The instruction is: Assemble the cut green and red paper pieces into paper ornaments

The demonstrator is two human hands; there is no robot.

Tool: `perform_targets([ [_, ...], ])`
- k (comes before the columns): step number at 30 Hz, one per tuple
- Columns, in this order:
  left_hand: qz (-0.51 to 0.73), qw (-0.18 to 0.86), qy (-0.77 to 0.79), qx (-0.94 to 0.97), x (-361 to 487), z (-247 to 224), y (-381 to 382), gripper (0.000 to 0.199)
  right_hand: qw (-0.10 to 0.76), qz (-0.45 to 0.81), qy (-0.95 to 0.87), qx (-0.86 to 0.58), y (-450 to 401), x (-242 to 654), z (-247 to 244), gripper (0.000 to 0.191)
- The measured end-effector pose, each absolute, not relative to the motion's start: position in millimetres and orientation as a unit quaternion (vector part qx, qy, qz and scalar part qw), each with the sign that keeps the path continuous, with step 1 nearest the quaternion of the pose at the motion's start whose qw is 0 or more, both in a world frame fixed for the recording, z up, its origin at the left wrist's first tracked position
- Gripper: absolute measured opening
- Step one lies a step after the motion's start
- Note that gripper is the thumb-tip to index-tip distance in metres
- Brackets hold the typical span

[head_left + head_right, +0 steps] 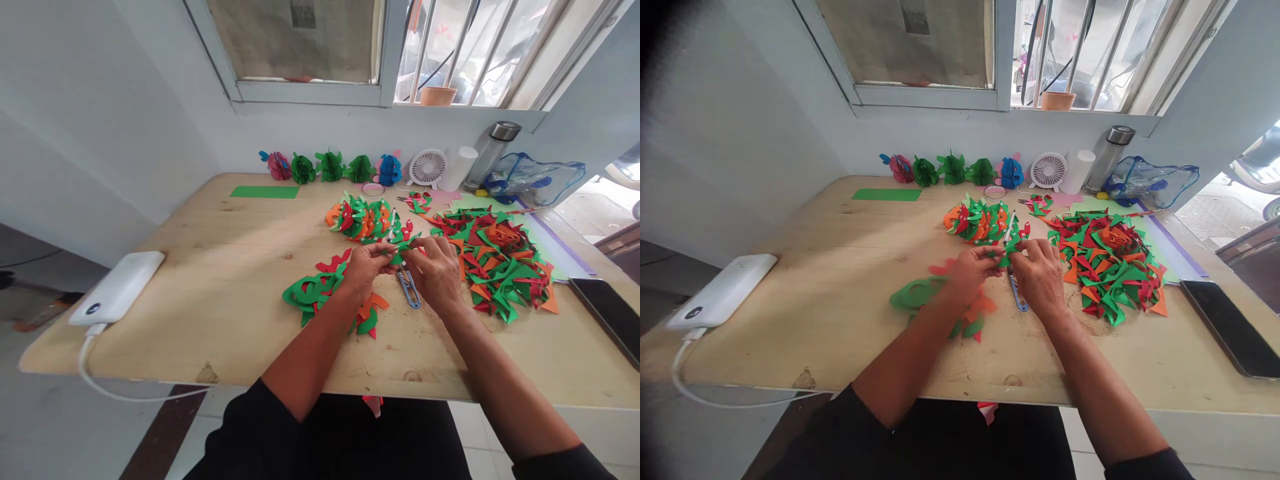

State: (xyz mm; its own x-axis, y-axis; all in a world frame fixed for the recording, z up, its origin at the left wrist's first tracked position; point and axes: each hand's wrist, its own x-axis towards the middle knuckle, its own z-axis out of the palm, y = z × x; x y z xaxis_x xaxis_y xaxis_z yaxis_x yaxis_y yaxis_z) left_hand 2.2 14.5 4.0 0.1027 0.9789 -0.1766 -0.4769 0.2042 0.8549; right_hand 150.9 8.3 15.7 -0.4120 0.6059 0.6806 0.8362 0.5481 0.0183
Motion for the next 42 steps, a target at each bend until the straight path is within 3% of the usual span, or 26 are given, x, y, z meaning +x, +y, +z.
perform_targets([
  [22, 0.569, 0.682, 0.36, 0.285, 3.0, -0.5, 19.5, 0.031, 0.319, -0.129, -0.833, -0.433, 4.6, 150.2, 20.2, 0.016],
  [34, 0.589, 0.658, 0.371, 0.285, 5.4, -0.1, 18.8, 0.03, 0.431, -0.082, -0.755, -0.487, 3.0, 149.3, 20.4, 0.018],
  [37, 0.592, 0.65, 0.378, 0.29, 5.5, 0.0, 18.8, 0.029, 0.45, -0.006, -0.732, -0.512, 4.3, 150.3, 20.3, 0.018],
  [42, 0.589, 0.633, 0.392, 0.314, 7.3, -0.5, 18.1, 0.033, 0.444, 0.238, -0.679, -0.535, 8.8, 148.7, 15.4, 0.025],
])
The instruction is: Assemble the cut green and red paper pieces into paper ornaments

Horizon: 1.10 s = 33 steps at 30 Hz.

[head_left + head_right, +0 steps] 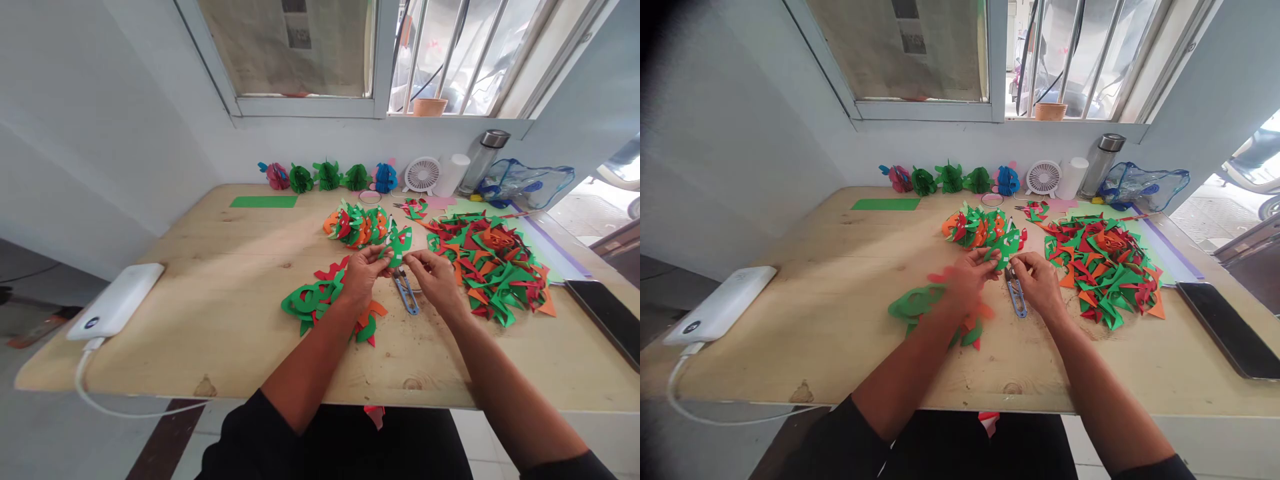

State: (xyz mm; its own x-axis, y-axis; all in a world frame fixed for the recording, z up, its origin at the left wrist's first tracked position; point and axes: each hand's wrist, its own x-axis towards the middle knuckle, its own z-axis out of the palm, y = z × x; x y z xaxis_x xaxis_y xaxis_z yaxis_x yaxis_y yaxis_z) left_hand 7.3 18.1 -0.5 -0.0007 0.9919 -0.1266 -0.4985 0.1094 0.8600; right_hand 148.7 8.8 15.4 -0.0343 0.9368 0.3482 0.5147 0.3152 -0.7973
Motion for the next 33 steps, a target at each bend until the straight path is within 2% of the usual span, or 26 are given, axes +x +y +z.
perform_targets([
  [3, 0.592, 0.615, 0.39, 0.345, 9.9, 0.2, 16.1, 0.029, 0.456, 0.352, -0.62, -0.533, 8.0, 144.5, 16.1, 0.027],
  [7, 0.591, 0.587, 0.393, 0.39, 12.9, 4.0, 11.7, 0.024, 0.481, 0.398, -0.571, -0.533, 5.5, 140.6, 19.1, 0.033],
  [16, 0.549, 0.653, 0.352, 0.385, 8.1, 6.5, 11.7, 0.045, 0.527, 0.405, -0.541, -0.516, 10.5, 146.4, 12.1, 0.027],
  [22, 0.548, 0.625, 0.381, 0.406, 11.9, 3.4, 10.9, 0.039, 0.51, 0.432, -0.568, -0.481, 10.2, 146.5, 11.4, 0.03],
  [28, 0.558, 0.587, 0.405, 0.425, 12.0, 3.4, 9.7, 0.03, 0.557, 0.468, -0.481, -0.489, 14.0, 147.9, 7.2, 0.042],
  [33, 0.53, 0.588, 0.403, 0.459, 13.7, 1.2, 8.6, 0.028, 0.585, 0.434, -0.482, -0.487, 13.5, 149.4, 11.6, 0.029],
])
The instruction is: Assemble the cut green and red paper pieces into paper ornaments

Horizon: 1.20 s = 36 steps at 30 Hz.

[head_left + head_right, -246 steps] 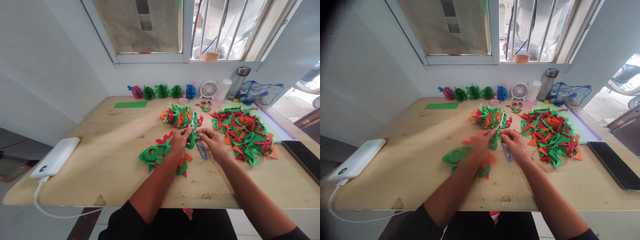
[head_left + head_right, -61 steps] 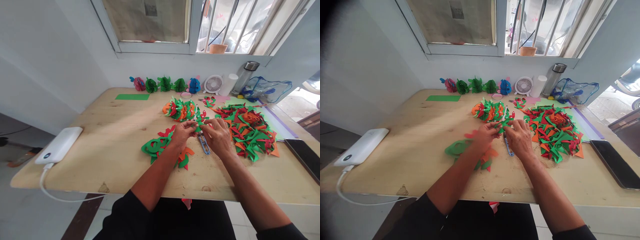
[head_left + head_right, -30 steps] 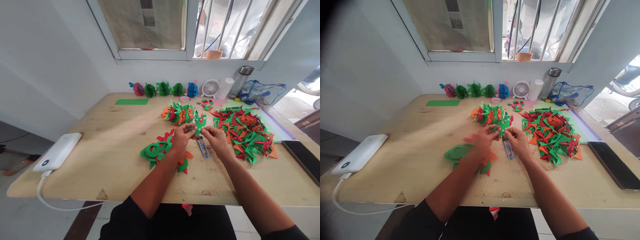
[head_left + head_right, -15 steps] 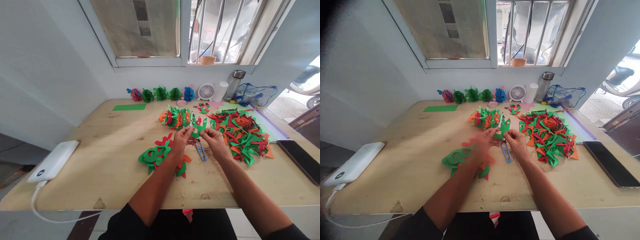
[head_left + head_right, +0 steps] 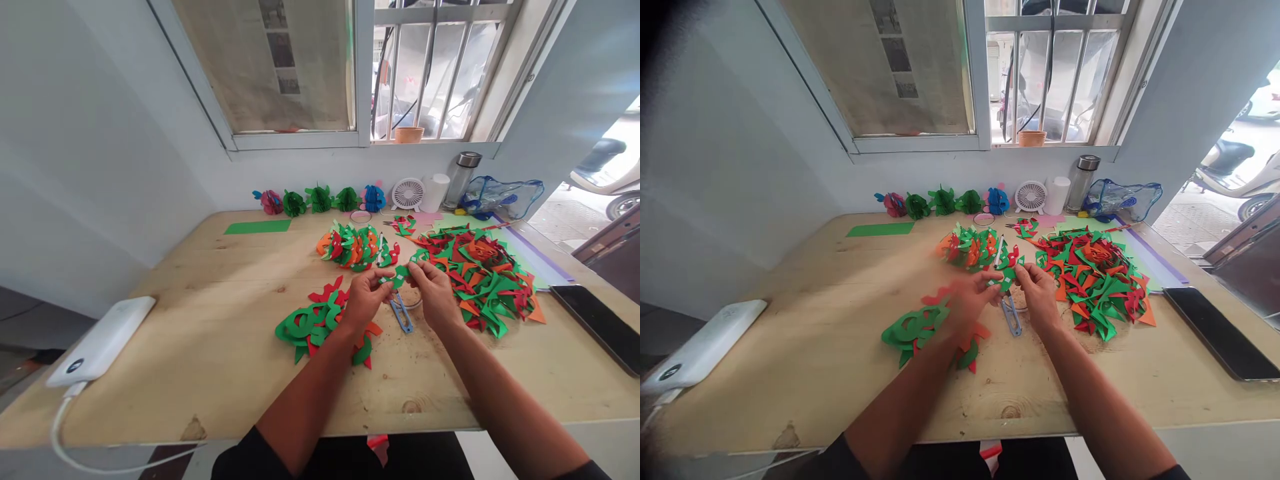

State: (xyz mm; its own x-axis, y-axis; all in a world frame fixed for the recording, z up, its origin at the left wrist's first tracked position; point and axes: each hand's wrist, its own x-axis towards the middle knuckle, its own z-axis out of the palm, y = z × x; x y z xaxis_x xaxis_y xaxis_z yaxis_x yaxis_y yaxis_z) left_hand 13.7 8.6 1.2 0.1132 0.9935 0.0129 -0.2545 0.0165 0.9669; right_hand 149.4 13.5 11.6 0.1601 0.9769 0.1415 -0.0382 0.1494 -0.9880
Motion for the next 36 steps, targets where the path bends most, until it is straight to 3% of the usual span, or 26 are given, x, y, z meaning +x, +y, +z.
perform_targets([
  [9, 0.47, 0.595, 0.398, 0.516, 14.6, -5.5, 7.7, 0.025, 0.536, 0.434, -0.542, -0.481, 7.1, 145.5, 20.6, 0.027],
  [18, 0.405, 0.578, 0.419, 0.571, 12.6, -1.4, 4.0, 0.032, 0.554, 0.404, -0.528, -0.501, 8.4, 147.9, 18.3, 0.031],
  [36, 0.447, 0.599, 0.436, 0.501, 6.6, 1.9, 7.2, 0.031, 0.628, 0.389, -0.431, -0.519, 21.0, 157.0, 7.5, 0.04],
])
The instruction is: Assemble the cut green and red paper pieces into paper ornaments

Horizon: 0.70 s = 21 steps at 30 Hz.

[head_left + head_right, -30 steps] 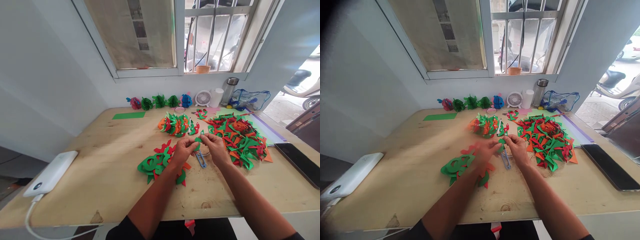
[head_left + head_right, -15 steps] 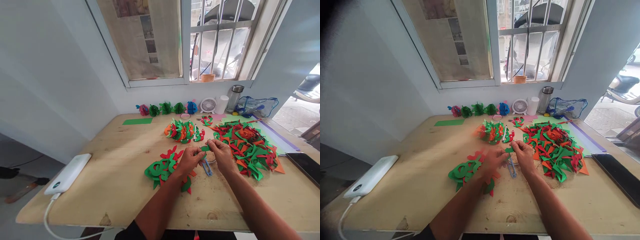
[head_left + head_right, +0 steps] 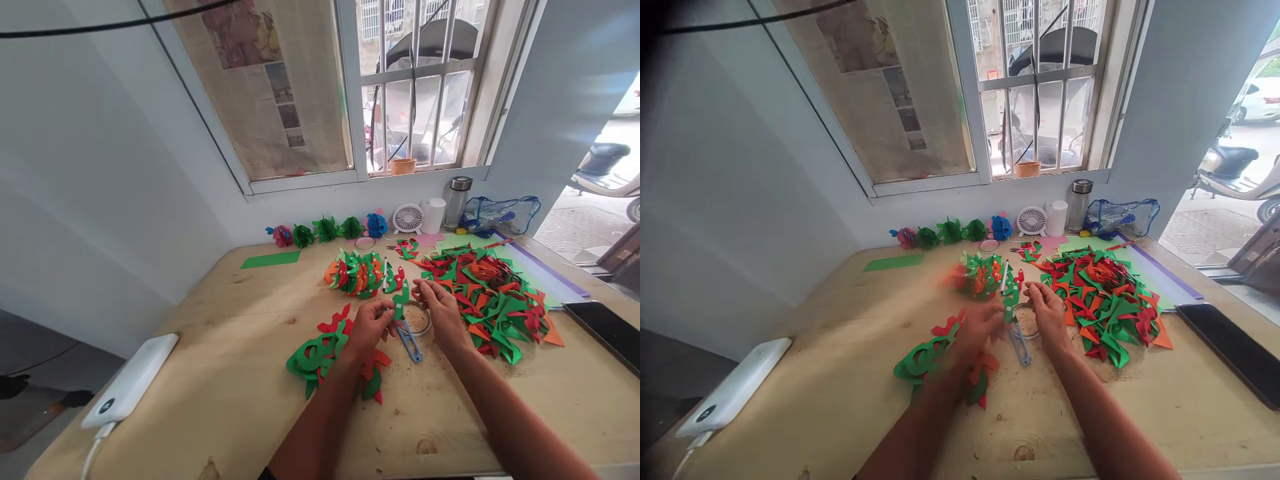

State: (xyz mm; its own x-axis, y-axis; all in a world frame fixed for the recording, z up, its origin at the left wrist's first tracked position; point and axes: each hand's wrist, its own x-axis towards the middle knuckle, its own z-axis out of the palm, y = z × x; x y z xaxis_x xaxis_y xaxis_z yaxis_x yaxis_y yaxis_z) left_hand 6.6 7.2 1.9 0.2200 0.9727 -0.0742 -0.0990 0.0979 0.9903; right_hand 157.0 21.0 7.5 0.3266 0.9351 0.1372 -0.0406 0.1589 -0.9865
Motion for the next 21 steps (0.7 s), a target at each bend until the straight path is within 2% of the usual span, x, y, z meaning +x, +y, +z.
perform_targets([
  [8, 0.541, 0.59, 0.476, 0.365, -3.2, 10.9, 51.9, 0.035, 0.615, 0.409, -0.424, -0.524, 24.4, 160.9, 3.1, 0.041],
  [13, 0.55, 0.49, 0.549, 0.395, -7.5, 9.9, 68.5, 0.04, 0.62, 0.423, -0.418, -0.512, 24.8, 162.8, 3.4, 0.036],
  [15, 0.539, 0.442, 0.578, 0.425, -13.9, 4.0, 58.6, 0.032, 0.619, 0.425, -0.417, -0.512, 24.8, 163.6, 4.0, 0.035],
  [18, 0.516, 0.423, 0.596, 0.447, -29.5, -0.1, 37.9, 0.01, 0.618, 0.427, -0.423, -0.507, 25.0, 163.8, 4.4, 0.032],
  [21, 0.519, 0.43, 0.593, 0.441, -48.6, 1.8, 22.6, 0.011, 0.621, 0.422, -0.432, -0.5, 25.8, 163.5, 3.9, 0.029],
])
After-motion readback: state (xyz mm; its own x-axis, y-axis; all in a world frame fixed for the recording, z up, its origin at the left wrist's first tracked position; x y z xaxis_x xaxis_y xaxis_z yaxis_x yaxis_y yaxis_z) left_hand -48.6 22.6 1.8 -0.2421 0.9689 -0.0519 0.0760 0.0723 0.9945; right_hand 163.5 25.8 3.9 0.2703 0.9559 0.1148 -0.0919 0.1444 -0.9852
